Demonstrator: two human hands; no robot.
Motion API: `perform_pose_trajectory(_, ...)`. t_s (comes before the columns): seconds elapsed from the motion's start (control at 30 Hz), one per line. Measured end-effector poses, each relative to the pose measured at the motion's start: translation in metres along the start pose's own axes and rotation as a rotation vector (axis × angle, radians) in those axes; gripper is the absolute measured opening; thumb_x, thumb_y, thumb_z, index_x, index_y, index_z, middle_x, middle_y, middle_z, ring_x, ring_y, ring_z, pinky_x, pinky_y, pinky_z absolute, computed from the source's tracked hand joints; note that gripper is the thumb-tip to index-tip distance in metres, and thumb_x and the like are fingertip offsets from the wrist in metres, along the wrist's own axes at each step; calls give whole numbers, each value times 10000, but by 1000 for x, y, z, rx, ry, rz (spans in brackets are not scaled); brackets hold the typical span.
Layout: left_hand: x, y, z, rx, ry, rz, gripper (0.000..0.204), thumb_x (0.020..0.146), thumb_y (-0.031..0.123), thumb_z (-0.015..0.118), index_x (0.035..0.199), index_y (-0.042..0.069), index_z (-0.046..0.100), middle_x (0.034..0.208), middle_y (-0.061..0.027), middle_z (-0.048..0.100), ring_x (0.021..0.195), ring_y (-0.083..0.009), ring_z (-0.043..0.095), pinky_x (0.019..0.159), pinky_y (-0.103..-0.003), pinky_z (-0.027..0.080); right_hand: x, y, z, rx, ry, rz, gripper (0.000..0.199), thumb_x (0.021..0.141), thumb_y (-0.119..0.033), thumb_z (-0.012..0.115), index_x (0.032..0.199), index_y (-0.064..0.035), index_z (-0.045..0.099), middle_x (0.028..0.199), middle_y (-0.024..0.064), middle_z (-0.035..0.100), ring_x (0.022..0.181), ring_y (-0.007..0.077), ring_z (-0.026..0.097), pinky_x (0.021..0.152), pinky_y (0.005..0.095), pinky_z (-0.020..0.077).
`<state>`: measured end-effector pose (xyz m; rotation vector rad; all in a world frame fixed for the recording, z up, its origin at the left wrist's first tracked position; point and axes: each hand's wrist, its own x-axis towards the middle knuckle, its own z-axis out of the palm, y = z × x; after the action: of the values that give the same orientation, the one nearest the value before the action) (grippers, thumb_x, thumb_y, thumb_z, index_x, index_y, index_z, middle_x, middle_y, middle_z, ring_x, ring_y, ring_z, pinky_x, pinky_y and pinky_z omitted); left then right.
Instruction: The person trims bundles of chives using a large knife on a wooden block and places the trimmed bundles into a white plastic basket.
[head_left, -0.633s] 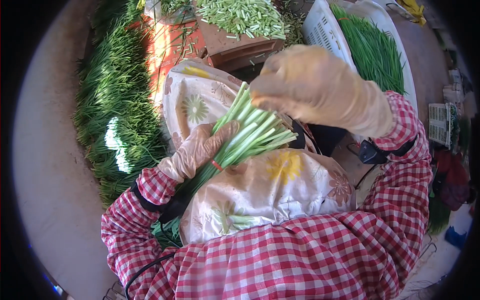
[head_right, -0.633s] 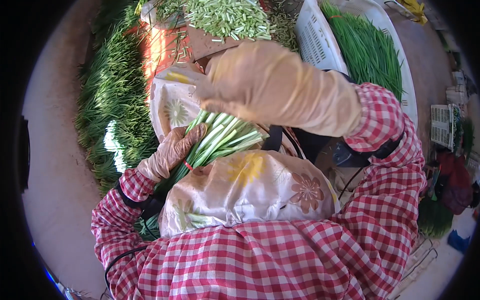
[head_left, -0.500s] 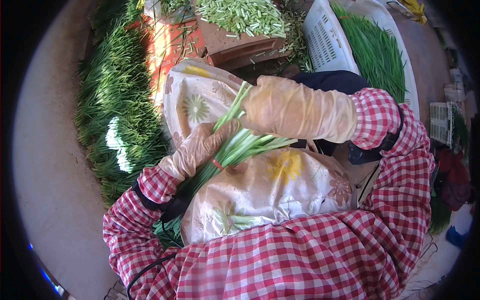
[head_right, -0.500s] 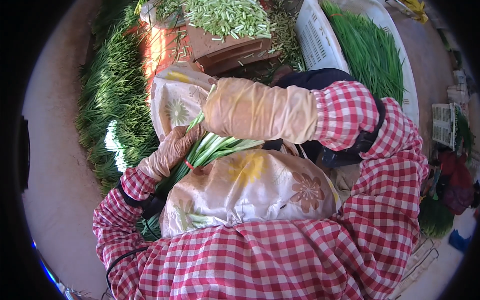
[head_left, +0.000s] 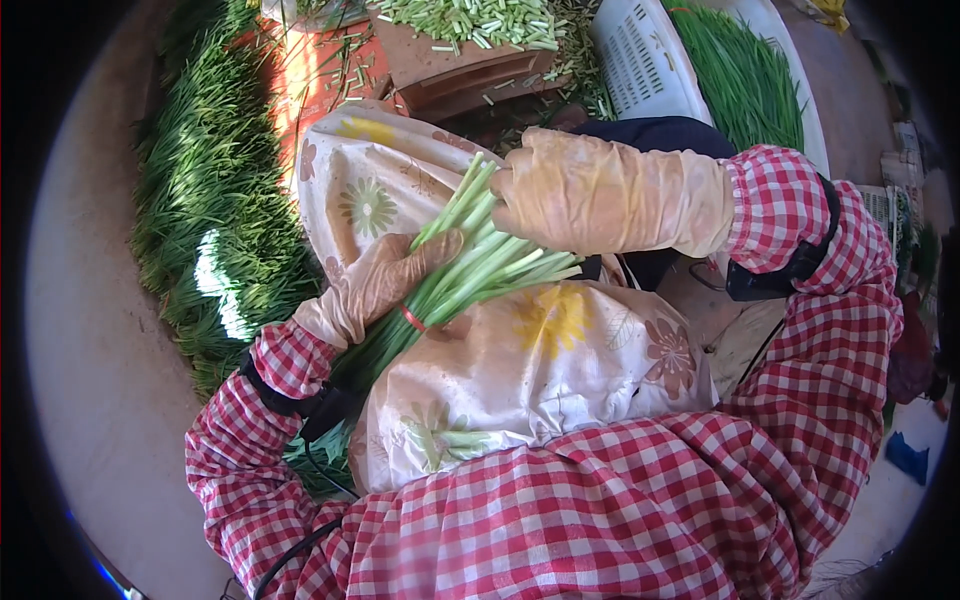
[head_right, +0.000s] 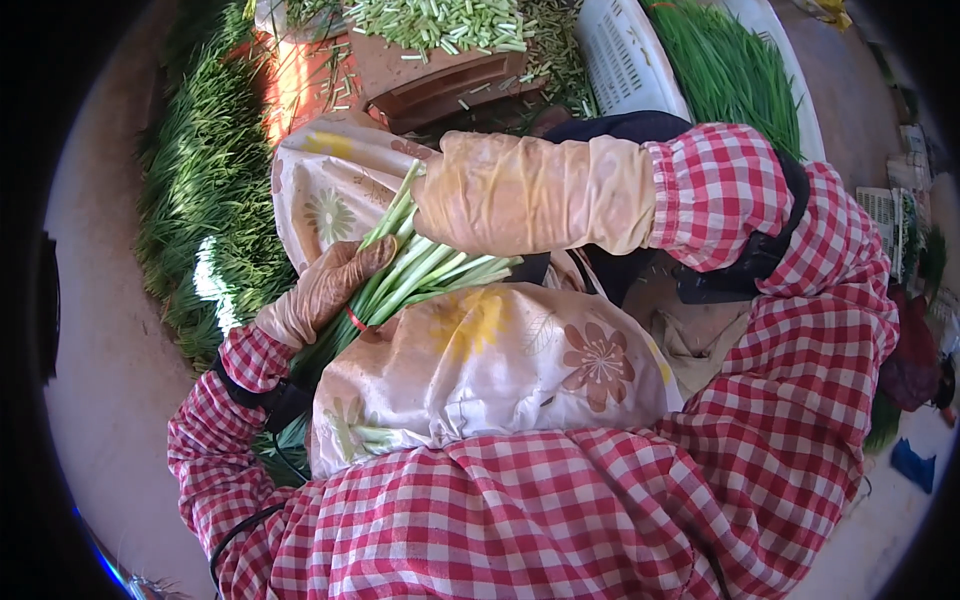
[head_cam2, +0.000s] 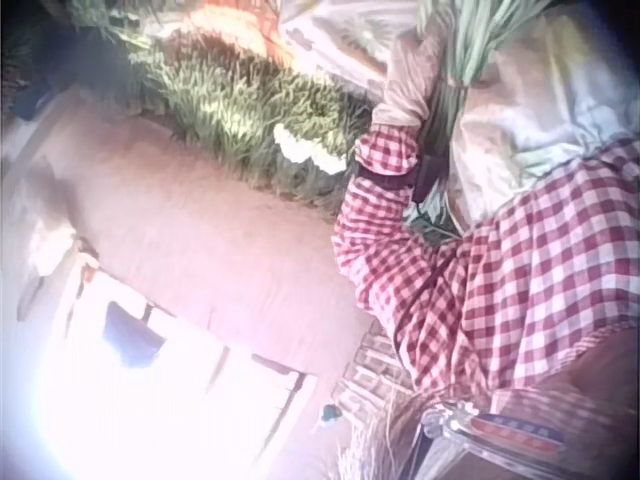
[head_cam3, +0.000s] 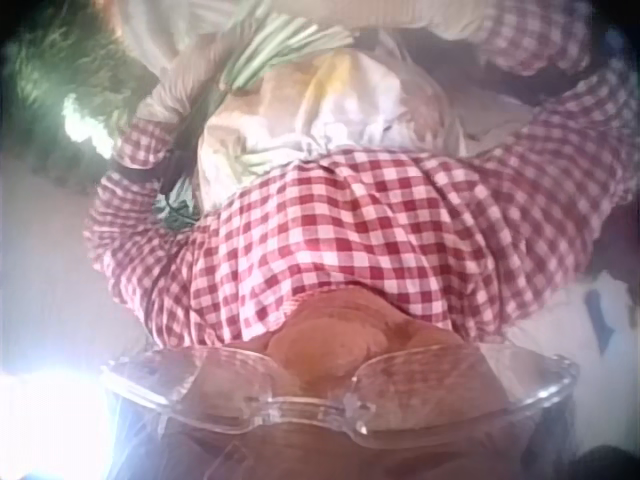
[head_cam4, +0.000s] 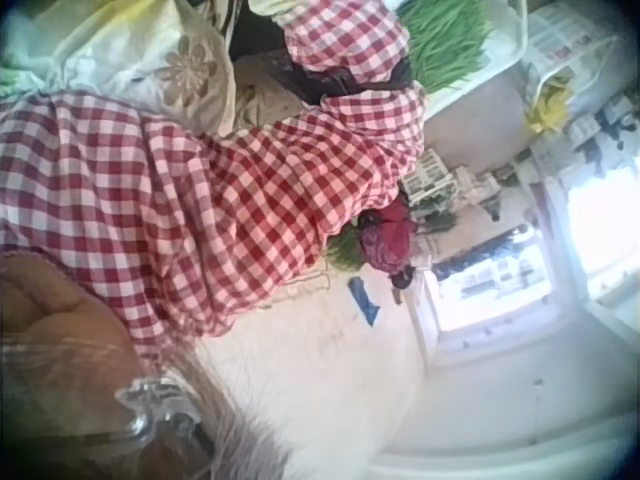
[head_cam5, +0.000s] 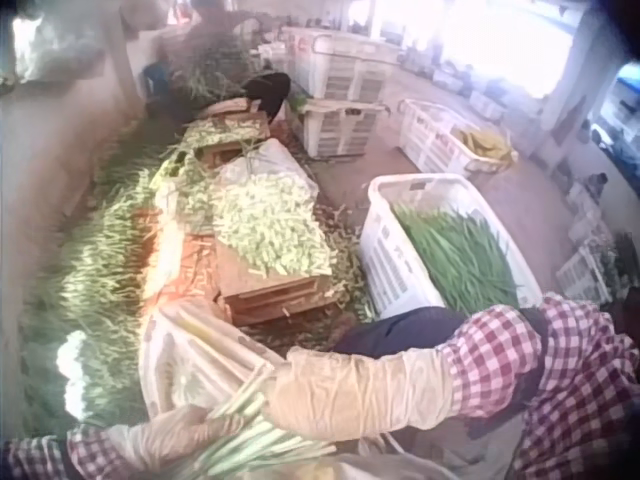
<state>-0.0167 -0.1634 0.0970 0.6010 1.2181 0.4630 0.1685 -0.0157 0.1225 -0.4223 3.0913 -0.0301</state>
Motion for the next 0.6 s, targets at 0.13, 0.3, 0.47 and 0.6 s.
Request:
perform_pose_trajectory(0.13, -8, -4, -6, -36, -29, 90, 705, 774, 448, 690, 1199, -67, 462, 885, -108, 619, 689, -156, 620, 562, -261, 516, 2, 8, -2, 114, 0, 34, 123, 724, -169, 589, 694, -73, 518, 736, 61, 551, 727, 230, 588, 653, 351, 442)
perform_pose_trajectory(0.3, -13, -10, -6, -140, 46, 156, 772, 685, 180, 806, 1305, -13, 388, 1013, -113, 621, 782, -138, 609, 584, -234, 502, -6, 22, 19, 893, 382, 344, 241, 840, -212, 607, 1000, -41, 554, 809, 94, 632, 713, 221, 643, 622, 316, 516)
perform_pose_trajectory(0.47, -37, -26, -10, -319, 235, 204, 621, 688, 214, 795, 1182, -24, 504, 987, -98, 633, 827, -168, 626, 688, -289, 544, -21, 27, 1, 782, 441, 666, 286, 871, -295, 603, 970, -27, 586, 811, 78, 647, 710, 137, 635, 633, 247, 517)
perform_pose_trajectory(0.6, -21, -17, -17, -301, 289, 187, 598, 704, 201, 783, 1173, -37, 498, 1006, -109, 634, 842, -189, 635, 720, -301, 543, -2, 18, 0, 412, 298, 428, 321, 801, -359, 651, 969, -92, 592, 805, 53, 608, 722, 181, 611, 641, 287, 474)
